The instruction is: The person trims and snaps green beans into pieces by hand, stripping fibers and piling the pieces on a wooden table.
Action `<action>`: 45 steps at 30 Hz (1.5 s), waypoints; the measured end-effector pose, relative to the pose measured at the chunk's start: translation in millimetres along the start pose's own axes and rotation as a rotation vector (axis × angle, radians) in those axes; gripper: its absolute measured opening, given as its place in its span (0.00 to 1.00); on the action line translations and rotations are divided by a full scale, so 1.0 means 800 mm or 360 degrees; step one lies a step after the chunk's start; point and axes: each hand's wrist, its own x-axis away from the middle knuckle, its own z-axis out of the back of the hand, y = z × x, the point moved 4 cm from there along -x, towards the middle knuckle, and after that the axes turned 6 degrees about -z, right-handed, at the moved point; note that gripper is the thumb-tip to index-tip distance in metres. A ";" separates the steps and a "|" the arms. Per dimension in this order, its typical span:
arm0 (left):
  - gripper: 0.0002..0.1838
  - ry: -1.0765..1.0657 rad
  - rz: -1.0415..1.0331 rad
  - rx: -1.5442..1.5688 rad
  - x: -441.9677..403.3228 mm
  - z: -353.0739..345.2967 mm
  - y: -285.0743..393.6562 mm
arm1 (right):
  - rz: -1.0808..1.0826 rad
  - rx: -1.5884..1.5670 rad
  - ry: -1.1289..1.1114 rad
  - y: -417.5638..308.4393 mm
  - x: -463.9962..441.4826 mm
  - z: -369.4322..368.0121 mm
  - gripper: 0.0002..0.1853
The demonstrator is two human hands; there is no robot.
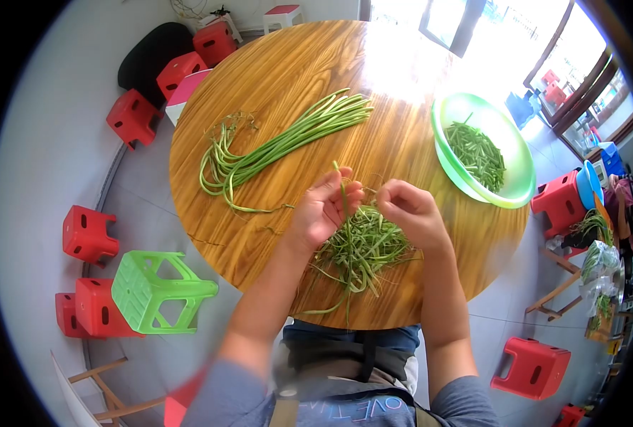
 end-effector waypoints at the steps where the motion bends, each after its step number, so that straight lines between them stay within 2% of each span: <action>1: 0.14 -0.0092 0.0009 0.0109 -0.005 0.007 0.003 | -0.0028 -0.0171 -0.0158 -0.003 0.003 0.001 0.05; 2: 0.14 -0.0184 0.0018 0.0217 -0.014 0.022 0.005 | 0.0041 -0.0384 -0.0251 -0.007 0.006 -0.002 0.04; 3: 0.15 -0.0280 0.0025 0.0323 -0.014 0.020 0.012 | 0.0037 -0.0380 -0.0289 -0.009 0.007 -0.001 0.03; 4: 0.14 -0.0127 0.0002 0.0251 -0.014 0.019 0.011 | 0.0034 -0.0376 -0.0326 -0.011 0.007 0.001 0.03; 5: 0.14 -0.0147 0.0035 0.0228 -0.012 0.015 0.011 | 0.0031 -0.0371 -0.0361 -0.013 0.008 0.001 0.02; 6: 0.15 -0.0168 0.0070 0.0205 -0.010 0.012 0.010 | -0.0060 -0.0107 -0.0226 -0.014 0.007 0.002 0.03; 9: 0.15 -0.0180 0.0088 0.0142 -0.008 0.007 0.008 | -0.0247 0.0201 -0.0194 -0.015 0.006 -0.002 0.06; 12: 0.14 -0.0240 0.0050 -0.0059 -0.001 0.002 0.007 | -0.0442 0.0281 0.0309 -0.006 0.000 0.008 0.09; 15: 0.14 -0.0314 0.0130 -0.0243 0.007 -0.007 -0.001 | -0.0234 0.0224 0.0539 0.006 -0.009 0.009 0.14; 16: 0.14 -0.0333 0.0179 -0.0289 0.008 -0.010 -0.006 | -0.0298 0.0296 0.0547 0.010 -0.011 0.009 0.15; 20: 0.15 -0.0540 0.0262 -0.0321 0.006 -0.012 -0.020 | -0.0337 0.0012 0.0460 0.024 -0.013 0.003 0.13; 22: 0.15 -0.0574 0.0313 -0.0312 0.008 -0.014 -0.023 | -0.0339 0.0001 0.0539 0.027 -0.012 0.006 0.12; 24: 0.15 -0.0540 0.0321 -0.0394 0.015 -0.023 -0.021 | -0.0332 -0.0009 0.0719 0.026 -0.011 0.012 0.11; 27: 0.15 -0.0547 0.0318 -0.0459 0.017 -0.025 -0.021 | -0.0265 -0.0068 0.0796 0.022 -0.011 0.025 0.10; 34: 0.13 -0.0597 0.0329 -0.0375 0.014 -0.020 -0.020 | -0.0259 -0.0126 0.0775 0.024 -0.011 0.023 0.10; 37: 0.12 -0.0621 0.0284 -0.0391 0.006 -0.009 -0.024 | -0.0202 -0.0042 0.0785 0.027 -0.012 0.027 0.07; 40: 0.12 -0.0518 0.0206 -0.0464 0.001 -0.003 -0.024 | 0.0594 0.0883 0.0641 0.004 -0.010 0.001 0.04; 43: 0.12 -0.0579 -0.0015 -0.0728 -0.002 0.004 -0.020 | 0.0378 0.0764 0.0309 0.007 -0.004 -0.038 0.04; 45: 0.12 -0.0519 -0.0062 -0.0730 -0.004 0.005 -0.018 | 0.0621 0.1037 0.0411 0.002 -0.004 -0.045 0.04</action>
